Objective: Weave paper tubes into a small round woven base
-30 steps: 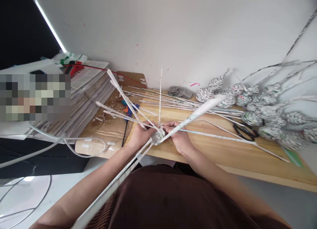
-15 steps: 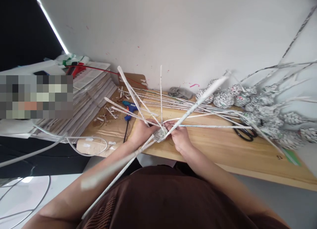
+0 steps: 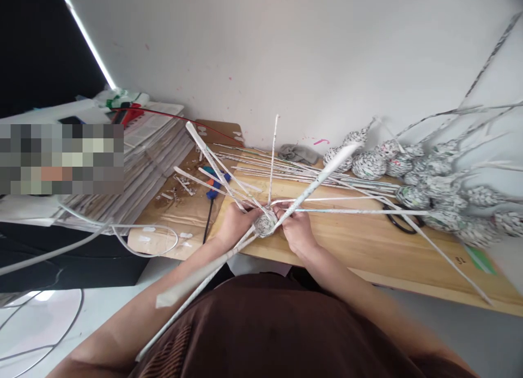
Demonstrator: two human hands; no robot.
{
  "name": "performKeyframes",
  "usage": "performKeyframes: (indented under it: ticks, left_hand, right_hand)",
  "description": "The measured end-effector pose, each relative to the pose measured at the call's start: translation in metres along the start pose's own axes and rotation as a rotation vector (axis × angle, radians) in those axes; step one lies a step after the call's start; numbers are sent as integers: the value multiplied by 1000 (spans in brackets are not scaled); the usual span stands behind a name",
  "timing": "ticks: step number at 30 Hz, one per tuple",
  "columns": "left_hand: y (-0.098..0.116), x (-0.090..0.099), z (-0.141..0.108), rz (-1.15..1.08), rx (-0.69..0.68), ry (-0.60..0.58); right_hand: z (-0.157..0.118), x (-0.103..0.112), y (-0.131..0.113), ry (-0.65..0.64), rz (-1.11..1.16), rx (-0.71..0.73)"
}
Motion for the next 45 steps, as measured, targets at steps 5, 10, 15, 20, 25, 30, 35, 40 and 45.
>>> performKeyframes:
  ticks: [5, 10, 15, 20, 25, 30, 35, 40, 45]
  left_hand:
    - [2, -1, -1, 9, 0, 8]
    - [5, 3, 1, 74, 9, 76]
    - [8, 11, 5, 164, -12, 149]
    - [7, 12, 11, 200, 10, 194]
    - [0, 7, 25, 139, 108, 141]
    - [1, 2, 36, 138, 139, 111]
    - [1, -12, 33, 151, 170, 150]
    - [7, -17, 25, 142, 149, 105]
    - [5, -8, 10, 142, 58, 51]
  right_hand:
    - [-1, -1, -5, -33, -51, 84]
    - [-1, 0, -3, 12, 12, 27]
    - [-9, -8, -8, -217, 99, -93]
    - [-15, -16, -13, -361, 59, -76]
    - [-5, -20, -5, -213, -2, -244]
    - [4, -17, -4, -204, 75, -400]
    - [14, -9, -7, -182, -39, -429]
    - [19, -2, -8, -150, -126, -387]
    - [17, -3, -7, -215, -179, -304]
Point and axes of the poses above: each hand's wrist, its own z-axis towards the middle knuckle, its own x-axis out of the back of the hand, y = z × x, the point moved 4 cm from there along z, towards the middle knuckle, and after that the axes turned 5 degrees about -x, right-handed, at the moved point
